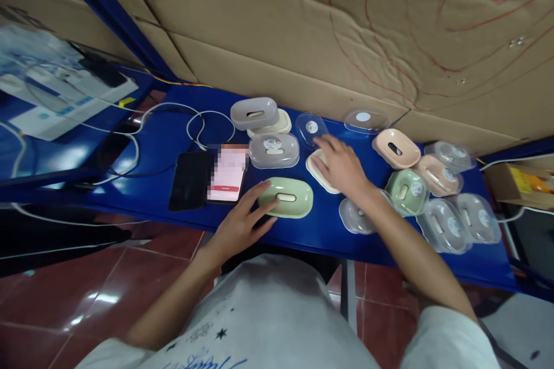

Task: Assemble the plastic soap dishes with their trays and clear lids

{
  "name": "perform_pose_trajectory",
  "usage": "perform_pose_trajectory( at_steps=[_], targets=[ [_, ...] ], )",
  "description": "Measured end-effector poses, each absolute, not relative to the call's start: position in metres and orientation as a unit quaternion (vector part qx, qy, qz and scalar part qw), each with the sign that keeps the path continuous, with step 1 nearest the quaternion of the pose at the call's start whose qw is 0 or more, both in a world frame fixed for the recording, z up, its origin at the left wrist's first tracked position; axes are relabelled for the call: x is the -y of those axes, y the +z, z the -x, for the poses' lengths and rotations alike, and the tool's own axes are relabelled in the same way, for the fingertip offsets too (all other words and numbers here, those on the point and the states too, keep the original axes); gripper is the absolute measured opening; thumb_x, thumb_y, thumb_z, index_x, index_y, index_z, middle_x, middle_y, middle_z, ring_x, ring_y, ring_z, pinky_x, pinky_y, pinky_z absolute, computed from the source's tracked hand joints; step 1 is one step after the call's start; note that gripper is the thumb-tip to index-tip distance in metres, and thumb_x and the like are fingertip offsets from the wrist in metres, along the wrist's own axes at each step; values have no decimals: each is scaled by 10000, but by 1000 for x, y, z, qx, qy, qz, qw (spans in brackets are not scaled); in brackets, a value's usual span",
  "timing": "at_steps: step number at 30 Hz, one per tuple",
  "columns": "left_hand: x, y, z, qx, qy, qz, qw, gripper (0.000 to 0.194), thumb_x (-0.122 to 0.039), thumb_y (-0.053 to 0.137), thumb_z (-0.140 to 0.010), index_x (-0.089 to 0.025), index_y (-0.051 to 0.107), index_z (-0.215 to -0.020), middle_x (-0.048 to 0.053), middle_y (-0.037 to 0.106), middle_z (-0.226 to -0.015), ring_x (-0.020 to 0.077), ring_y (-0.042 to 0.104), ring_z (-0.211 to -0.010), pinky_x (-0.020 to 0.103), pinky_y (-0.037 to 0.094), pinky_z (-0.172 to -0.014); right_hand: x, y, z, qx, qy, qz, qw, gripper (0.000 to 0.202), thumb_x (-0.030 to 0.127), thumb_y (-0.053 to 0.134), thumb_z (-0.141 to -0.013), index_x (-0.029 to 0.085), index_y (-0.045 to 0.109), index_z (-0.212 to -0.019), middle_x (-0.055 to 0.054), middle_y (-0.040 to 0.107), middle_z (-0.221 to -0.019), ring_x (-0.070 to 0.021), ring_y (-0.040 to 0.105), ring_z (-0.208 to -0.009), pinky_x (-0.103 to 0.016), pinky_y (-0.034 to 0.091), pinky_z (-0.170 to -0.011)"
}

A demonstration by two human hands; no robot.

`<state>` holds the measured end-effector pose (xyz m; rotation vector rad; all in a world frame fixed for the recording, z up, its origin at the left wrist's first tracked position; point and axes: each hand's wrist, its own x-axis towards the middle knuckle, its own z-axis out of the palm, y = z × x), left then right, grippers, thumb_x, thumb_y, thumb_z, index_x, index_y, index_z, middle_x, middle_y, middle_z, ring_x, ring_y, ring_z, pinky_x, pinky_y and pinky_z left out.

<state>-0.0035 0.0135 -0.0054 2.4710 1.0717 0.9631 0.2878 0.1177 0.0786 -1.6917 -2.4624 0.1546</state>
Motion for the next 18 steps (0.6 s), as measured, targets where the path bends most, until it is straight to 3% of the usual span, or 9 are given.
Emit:
perform_pose_trajectory(
  at_steps=[3, 5, 7, 10, 13, 15, 18],
  targets=[
    [-12, -8, 5, -376, 372, -837, 142, 353, -172, 704, -1015, -214, 620, -1355, 196, 469, -1630, 361, 461, -1565, 583, 540, -1208, -172, 74, -277, 770, 76, 634, 14, 866, 561, 676, -964, 173, 373, -1676, -215, 312, -1755, -465, 443, -1532, -668, 450, -1182],
    [-11, -9, 5, -382, 386, -827, 148, 319, -168, 711, -1009, -215, 629, -1314, 195, 476, -1621, 354, 484, -1550, 573, 553, -1196, -193, 70, -268, 744, 90, 662, -3, 922, 586, 727, -917, 182, 378, -1668, -219, 365, -1726, -463, 509, -1480, -657, 473, -1165],
    [-10, -9, 5, -386, 391, -820, 159, 313, -169, 713, -1008, -216, 629, -1306, 192, 475, -1625, 347, 493, -1546, 559, 554, -1198, -199, 70, -266, 726, 95, 681, 4, 853, 545, 738, -908, 164, 453, -1615, -227, 486, -1642, -444, 587, -1406, -624, 505, -1144],
    [-9, -8, 5, -395, 394, -809, 184, 329, -186, 715, -1011, -231, 624, -1324, 175, 456, -1648, 335, 492, -1550, 536, 544, -1214, -182, 76, -282, 739, 97, 663, 68, 749, 495, 695, -931, 142, 505, -1564, -214, 575, -1563, -409, 607, -1395, -580, 502, -1169],
    [-9, -8, 7, -404, 378, -804, 218, 495, -236, 719, -1020, -271, 542, -1481, 165, 432, -1675, 319, 511, -1538, 510, 544, -1218, -138, 86, -308, 789, 94, 591, 139, 743, 491, 661, -963, 195, 449, -1611, -179, 461, -1678, -369, 471, -1545, -576, 422, -1259],
    [-9, -8, 8, -415, 362, -799, 242, 680, -279, 724, -1023, -309, 397, -1618, 165, 418, -1691, 319, 498, -1549, 517, 539, -1220, -100, 90, -317, 825, 112, 534, 143, 738, 465, 659, -985, 242, 410, -1643, -152, 363, -1745, -352, 374, -1612, -588, 389, -1288],
    [-10, -9, 8, -433, 355, -784, 270, 869, -325, 746, -1011, -346, 222, -1704, 163, 405, -1710, 328, 452, -1581, 532, 524, -1229, -50, 90, -311, 874, 153, 447, 111, 736, 379, 650, -1018, 280, 360, -1687, -131, 344, -1760, -336, 367, -1619, -580, 421, -1284]
  ],
)
